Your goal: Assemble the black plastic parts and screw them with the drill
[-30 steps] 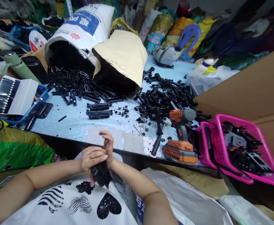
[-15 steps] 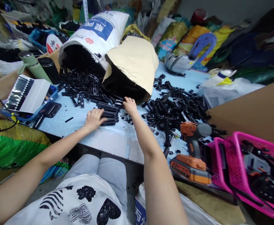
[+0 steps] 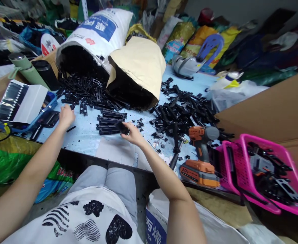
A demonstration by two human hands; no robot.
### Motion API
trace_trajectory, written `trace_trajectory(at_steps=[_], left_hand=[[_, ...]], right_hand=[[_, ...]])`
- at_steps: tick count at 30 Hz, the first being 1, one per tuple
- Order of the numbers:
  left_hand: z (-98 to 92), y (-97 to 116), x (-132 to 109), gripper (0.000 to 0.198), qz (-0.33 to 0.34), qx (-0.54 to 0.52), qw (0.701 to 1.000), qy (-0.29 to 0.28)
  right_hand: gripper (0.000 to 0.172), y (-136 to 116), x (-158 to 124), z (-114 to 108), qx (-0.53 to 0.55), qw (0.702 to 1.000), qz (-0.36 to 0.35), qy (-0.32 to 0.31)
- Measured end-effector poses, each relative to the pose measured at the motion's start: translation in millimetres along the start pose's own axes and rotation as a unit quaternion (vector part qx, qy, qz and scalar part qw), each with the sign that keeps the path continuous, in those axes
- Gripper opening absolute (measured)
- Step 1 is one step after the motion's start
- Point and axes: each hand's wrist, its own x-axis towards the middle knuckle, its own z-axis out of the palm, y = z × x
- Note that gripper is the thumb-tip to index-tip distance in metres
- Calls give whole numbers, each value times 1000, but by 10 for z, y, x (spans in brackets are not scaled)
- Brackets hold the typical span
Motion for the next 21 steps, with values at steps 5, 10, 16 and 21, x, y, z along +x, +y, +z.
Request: trace_trajectory(at_steps=[5, 10, 16, 21], left_hand=[[-227, 398, -901, 21, 287, 89, 950, -79], [200, 765, -1652, 25, 441, 112, 867, -203], [489, 566, -1721, 22, 424, -25, 884, -194], [454, 647, -1842, 34, 335, -246, 895, -161]], right_hand=[[48, -101, -419, 265, 65, 998, -11, 21], [62, 145, -890, 298, 101, 990, 44, 85], [40, 175, -1130, 136, -210, 977, -18, -36], [48, -84, -665, 572, -1, 997, 65, 37]])
